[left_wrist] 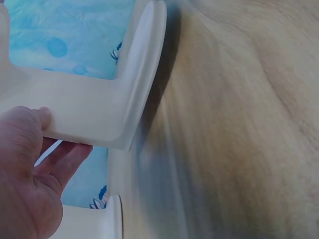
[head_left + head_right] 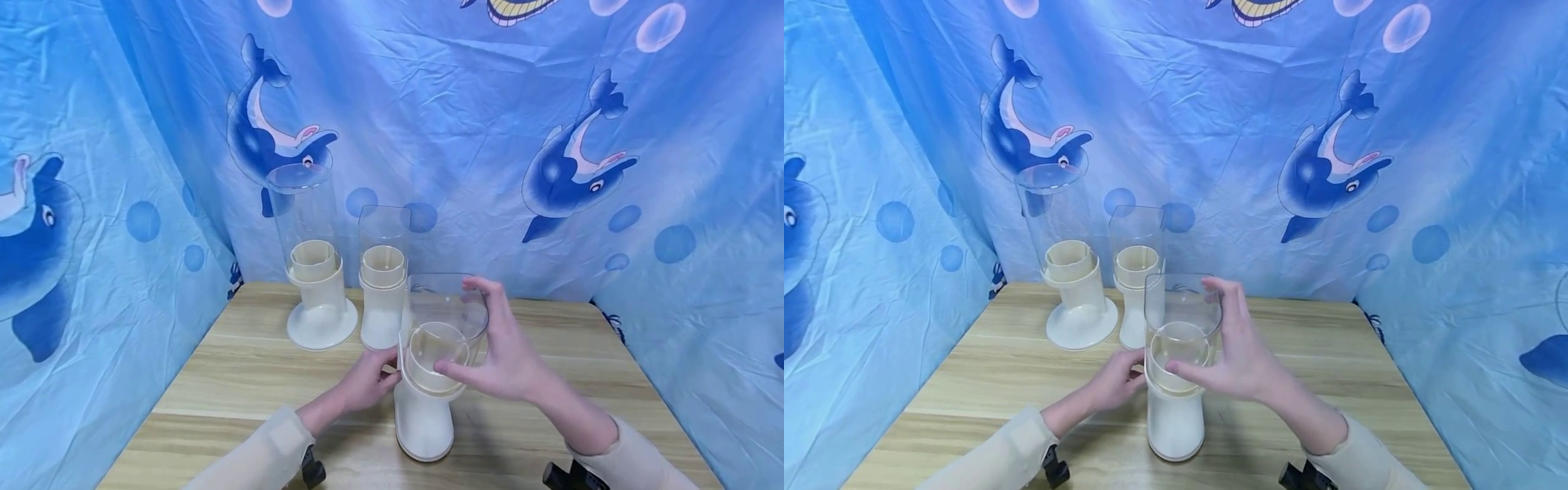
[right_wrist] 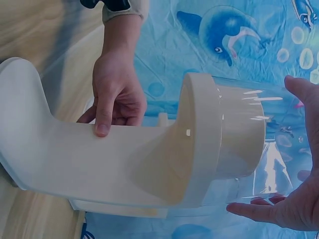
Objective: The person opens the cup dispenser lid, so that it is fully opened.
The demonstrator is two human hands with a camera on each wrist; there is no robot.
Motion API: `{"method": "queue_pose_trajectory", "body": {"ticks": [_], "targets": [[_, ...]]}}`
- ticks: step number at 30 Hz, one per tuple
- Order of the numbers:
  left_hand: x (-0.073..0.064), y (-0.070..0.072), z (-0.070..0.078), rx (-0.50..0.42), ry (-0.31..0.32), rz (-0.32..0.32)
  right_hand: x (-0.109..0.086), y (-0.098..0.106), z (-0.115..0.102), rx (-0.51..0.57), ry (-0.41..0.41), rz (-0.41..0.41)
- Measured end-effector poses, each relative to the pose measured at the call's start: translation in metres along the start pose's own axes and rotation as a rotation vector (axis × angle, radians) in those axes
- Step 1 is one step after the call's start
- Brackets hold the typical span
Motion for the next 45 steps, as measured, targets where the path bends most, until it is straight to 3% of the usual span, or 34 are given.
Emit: {"method": "queue_pose_trajectory", "body": {"ticks": [7, 15, 23, 29, 31, 36, 42, 45], "targets": [[-0.005, -0.005, -0.011, -0.032, -0.012, 0.008, -0.003, -0.009, 0.004, -0.018, -0.015, -0.012], [-0.007, -0.005, -0.013, 0.004, -0.038, 0.03, -0.001, -0.011, 0.013, 0.003, 0.023, -0.01], [-0.012, -0.009, -0.006, -0.005, 0.01, 0.052, -0.004, -0.007, 0.027, 0.061, -0.002, -0.027], [-0.012, -0.012, -0.004, -0.008, -0.037, 0.066, -0.012, -0.002, 0.039, 0.026, -0.002, -0.05], [-0.013, -0.012, -0.003, -0.017, -0.047, 0.067, -0.012, -0.001, 0.042, 0.07, 0.015, -0.076], [-0.016, -0.01, 0.0, -0.043, -0.028, 0.059, -0.014, -0.001, 0.043, 0.167, 0.018, -0.103], [-0.016, -0.007, 0.006, -0.082, -0.009, 0.069, -0.017, -0.002, 0.039, 0.118, -0.034, -0.083], [-0.017, -0.004, 0.008, -0.103, -0.008, 0.072, -0.015, -0.002, 0.044, 0.154, -0.039, -0.107]]}}
Point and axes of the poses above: each hand's wrist, its own x-axis towards the middle knuckle, its own y-axis out of the back of the hand, z = x × y, the point moved 1 cm from there along x, towards the middle knuckle, and after that the axes turned 4 degrees about -y, right-handed, at the moved point
